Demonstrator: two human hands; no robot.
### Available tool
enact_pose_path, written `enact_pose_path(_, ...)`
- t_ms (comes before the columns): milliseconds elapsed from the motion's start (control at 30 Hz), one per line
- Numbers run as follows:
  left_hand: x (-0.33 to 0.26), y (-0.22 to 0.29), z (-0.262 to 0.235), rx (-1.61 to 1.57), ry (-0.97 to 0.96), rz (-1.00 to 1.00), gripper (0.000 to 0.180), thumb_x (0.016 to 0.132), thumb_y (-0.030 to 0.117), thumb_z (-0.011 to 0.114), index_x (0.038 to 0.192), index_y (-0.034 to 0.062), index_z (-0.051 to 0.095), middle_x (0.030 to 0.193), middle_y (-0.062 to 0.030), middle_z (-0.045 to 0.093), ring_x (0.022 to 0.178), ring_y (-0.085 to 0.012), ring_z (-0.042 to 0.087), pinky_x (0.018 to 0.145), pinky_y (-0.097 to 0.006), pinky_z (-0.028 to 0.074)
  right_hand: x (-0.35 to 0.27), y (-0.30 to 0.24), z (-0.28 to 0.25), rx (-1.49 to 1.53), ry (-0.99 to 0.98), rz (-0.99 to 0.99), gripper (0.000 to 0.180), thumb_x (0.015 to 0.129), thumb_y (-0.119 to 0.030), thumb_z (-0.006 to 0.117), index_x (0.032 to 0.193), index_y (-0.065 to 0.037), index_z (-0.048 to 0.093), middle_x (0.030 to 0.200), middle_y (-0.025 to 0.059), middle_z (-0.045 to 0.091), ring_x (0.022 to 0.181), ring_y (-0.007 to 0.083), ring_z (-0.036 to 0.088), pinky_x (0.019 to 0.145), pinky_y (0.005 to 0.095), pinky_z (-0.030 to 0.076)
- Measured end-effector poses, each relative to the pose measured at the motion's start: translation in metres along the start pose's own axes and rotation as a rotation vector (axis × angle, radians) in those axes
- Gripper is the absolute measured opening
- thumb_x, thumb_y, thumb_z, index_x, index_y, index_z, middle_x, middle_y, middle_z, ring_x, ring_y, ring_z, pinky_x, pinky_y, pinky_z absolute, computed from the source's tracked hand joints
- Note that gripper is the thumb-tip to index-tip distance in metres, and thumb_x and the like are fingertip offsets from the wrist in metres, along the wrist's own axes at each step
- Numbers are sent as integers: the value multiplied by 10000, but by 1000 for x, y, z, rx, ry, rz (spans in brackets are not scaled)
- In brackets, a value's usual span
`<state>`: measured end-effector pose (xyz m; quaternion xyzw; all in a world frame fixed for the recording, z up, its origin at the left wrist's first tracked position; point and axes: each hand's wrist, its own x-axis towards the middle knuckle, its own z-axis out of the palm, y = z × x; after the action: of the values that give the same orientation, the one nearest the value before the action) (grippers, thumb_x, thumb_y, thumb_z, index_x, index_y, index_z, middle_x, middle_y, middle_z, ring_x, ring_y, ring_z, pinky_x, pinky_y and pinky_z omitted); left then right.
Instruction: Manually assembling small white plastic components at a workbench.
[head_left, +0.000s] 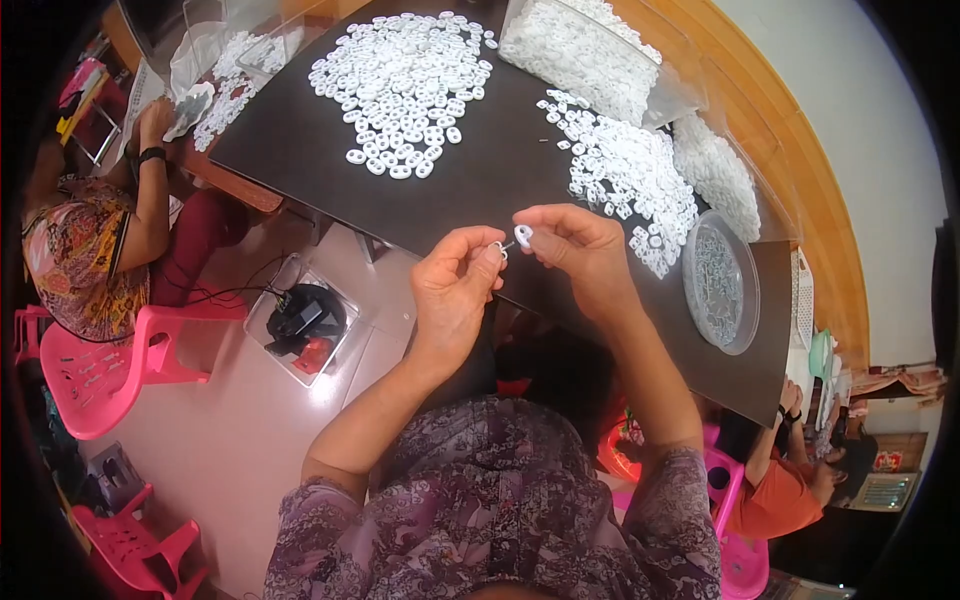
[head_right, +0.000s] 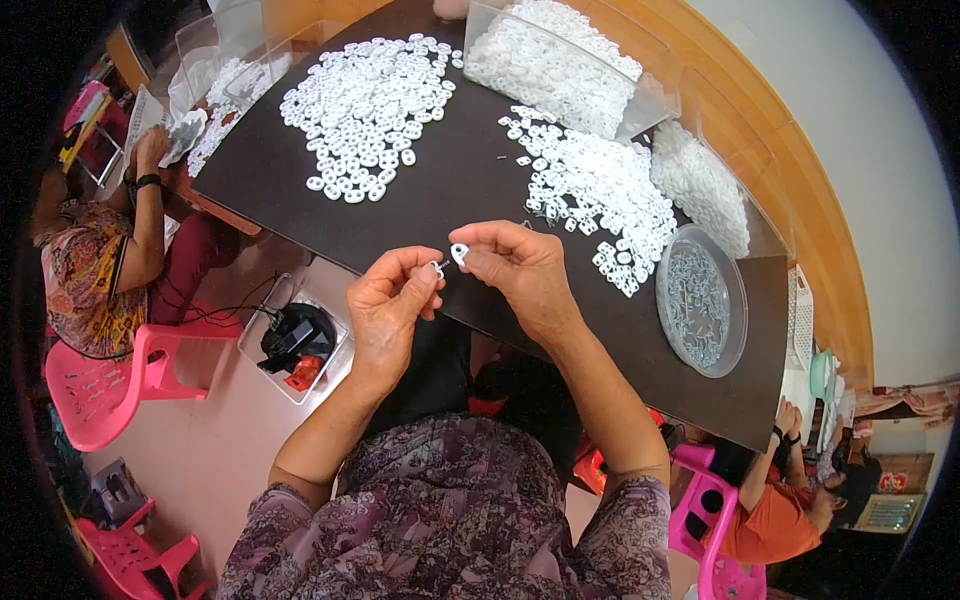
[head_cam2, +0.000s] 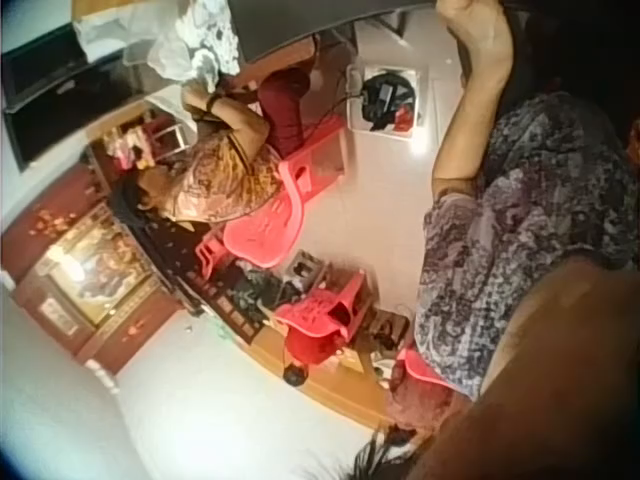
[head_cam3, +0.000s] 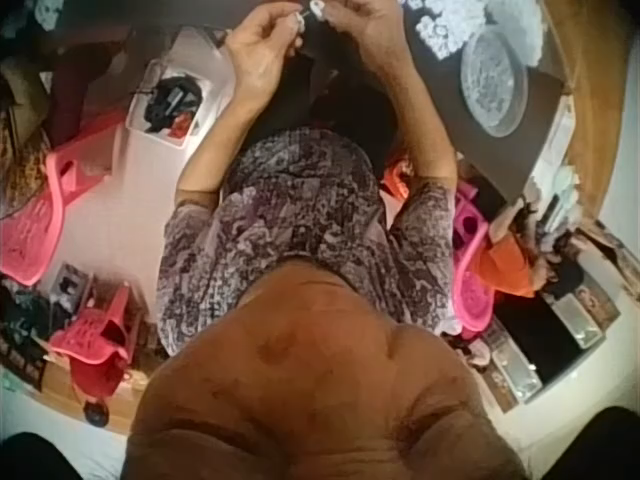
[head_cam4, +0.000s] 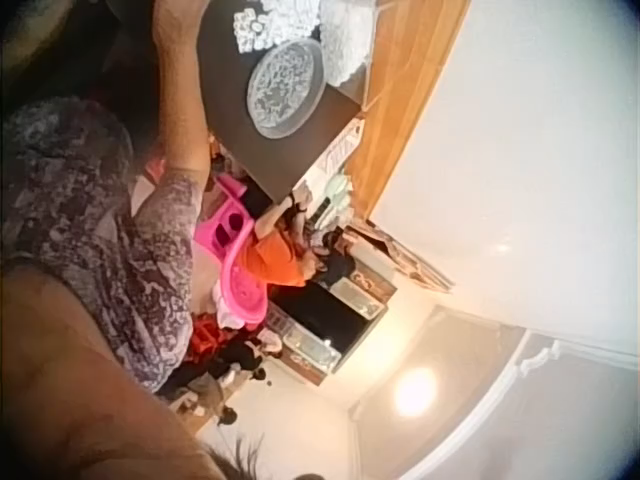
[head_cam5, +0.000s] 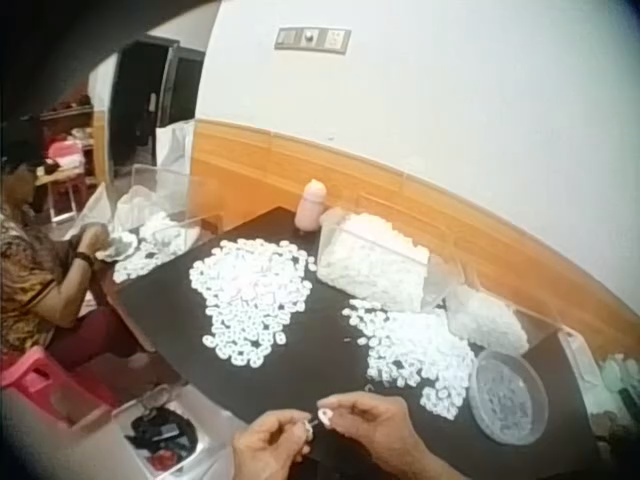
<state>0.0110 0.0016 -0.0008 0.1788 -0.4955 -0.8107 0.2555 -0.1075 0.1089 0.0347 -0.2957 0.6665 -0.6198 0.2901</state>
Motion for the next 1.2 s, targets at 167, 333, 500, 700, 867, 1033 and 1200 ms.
enact_pose_path(167, -2, -4, 0, 34, 19, 56, 154, 886, 100, 574, 1004, 9, 612, 780, -7, 594, 640, -53, 531, 553, -168, 414, -2, -1, 5, -29, 6, 1, 216, 813, -22, 623, 1027, 7, 639, 857, 29, 643, 758, 67, 577, 659, 192, 439)
enact_pose_path(333, -1, -9, -3, 138, 28, 112, 148, 886, 100, 572, 1002, 19, 616, 787, 5, 593, 643, -45, 524, 550, -163, 410, -1, 1, 9, -58, 2, -28, 211, 804, 22, 606, 1011, 19, 641, 870, 27, 645, 792, 76, 586, 733, 212, 467)
enact_pose_path(500, -2, -11, -3, 223, 46, 163, 149, 884, 99, 574, 1001, 14, 611, 800, 10, 590, 652, -39, 519, 550, -160, 406, -3, 0, 12, -123, 9, -39, 207, 802, 27, 604, 1005, 21, 641, 871, 33, 649, 808, 80, 591, 742, 212, 470)
enact_pose_path(700, -2, -2, 5, 59, 76, 83, 147, 850, 1, 562, 990, -24, 594, 779, -17, 554, 643, -60, 512, 572, -203, 433, -4, -2, 16, -84, 63, -29, 166, 794, 31, 609, 956, 19, 644, 866, 33, 650, 802, 83, 595, 744, 213, 473)
enact_pose_path(867, 1, -6, 3, 78, 44, 78, 187, 853, 1, 561, 1036, -22, 586, 776, -10, 555, 653, -57, 514, 570, -191, 433, -5, -1, 18, -109, 57, -48, 138, 786, 44, 609, 915, 14, 645, 852, 27, 644, 786, 81, 591, 733, 210, 469)
enact_pose_path(1033, 0, -8, 5, 58, 18, 99, 199, 864, 13, 558, 1058, -19, 586, 782, -6, 555, 656, -54, 517, 561, -182, 428, -6, 6, 16, -231, 67, -166, 136, 783, 62, 598, 899, 10, 649, 853, 23, 639, 788, 80, 585, 725, 212, 463)
enact_pose_path(1200, 0, -3, 4, -5, -33, 21, 229, 882, 42, 559, 1100, -20, 585, 788, -1, 564, 654, -49, 525, 550, -175, 430, -9, 3, 17, -179, 79, -128, 135, 782, 61, 601, 904, 16, 640, 848, 25, 635, 796, 81, 587, 728, 213, 465)
